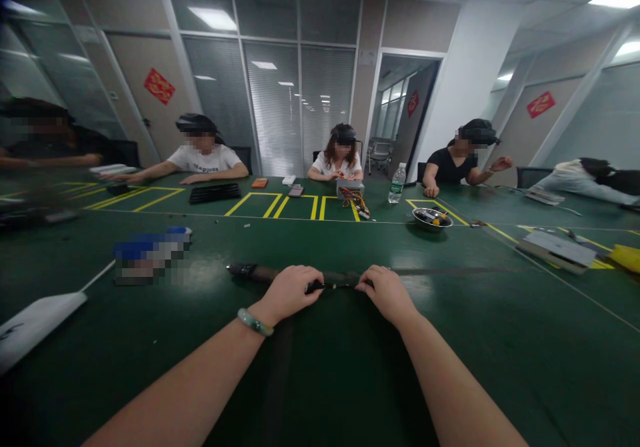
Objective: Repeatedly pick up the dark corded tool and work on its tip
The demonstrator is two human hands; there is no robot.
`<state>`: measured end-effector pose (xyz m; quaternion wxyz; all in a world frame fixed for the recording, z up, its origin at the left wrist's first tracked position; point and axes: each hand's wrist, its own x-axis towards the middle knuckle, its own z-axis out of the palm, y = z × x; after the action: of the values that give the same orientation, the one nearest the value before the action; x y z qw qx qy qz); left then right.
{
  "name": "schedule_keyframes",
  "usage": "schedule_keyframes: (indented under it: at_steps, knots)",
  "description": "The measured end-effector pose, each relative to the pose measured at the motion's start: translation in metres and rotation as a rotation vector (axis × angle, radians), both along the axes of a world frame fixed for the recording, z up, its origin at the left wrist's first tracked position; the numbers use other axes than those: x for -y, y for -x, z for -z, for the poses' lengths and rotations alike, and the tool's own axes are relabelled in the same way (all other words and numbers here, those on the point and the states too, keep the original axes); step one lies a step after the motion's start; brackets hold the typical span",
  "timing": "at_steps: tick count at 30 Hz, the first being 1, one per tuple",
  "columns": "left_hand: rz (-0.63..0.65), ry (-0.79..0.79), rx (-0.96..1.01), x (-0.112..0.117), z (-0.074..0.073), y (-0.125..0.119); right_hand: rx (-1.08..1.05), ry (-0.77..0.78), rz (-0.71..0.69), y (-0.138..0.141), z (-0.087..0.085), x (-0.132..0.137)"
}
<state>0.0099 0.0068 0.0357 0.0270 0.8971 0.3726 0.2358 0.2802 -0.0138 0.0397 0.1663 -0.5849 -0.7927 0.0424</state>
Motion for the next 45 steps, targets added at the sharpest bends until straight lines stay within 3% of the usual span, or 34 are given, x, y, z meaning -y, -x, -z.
schedule_keyframes:
  at_steps: [5, 11, 18, 23, 35, 45]
  knots:
    - [0.007, -0.009, -0.011, -0.001, 0.001, -0.002, 0.094, 0.034, 0.035, 0.011, -0.003, 0.004]
    - [0.051, -0.020, 0.015, -0.001, 0.000, -0.003, -0.020, 0.088, 0.048, 0.034, -0.002, 0.011]
    - [0.105, 0.009, 0.000, -0.006, 0.005, -0.002, -0.033, -0.064, -0.020, 0.052, 0.006, 0.016]
    - [0.069, 0.034, 0.001, -0.006, 0.004, -0.003, -0.001, -0.074, -0.009, 0.061, 0.011, 0.016]
    - [0.027, 0.001, 0.017, -0.002, 0.005, -0.007, -0.047, -0.084, 0.045, 0.067, 0.014, 0.013]
    - [0.059, 0.031, 0.044, -0.004, 0.004, -0.004, -0.163, -0.107, -0.032, 0.062, 0.023, 0.006]
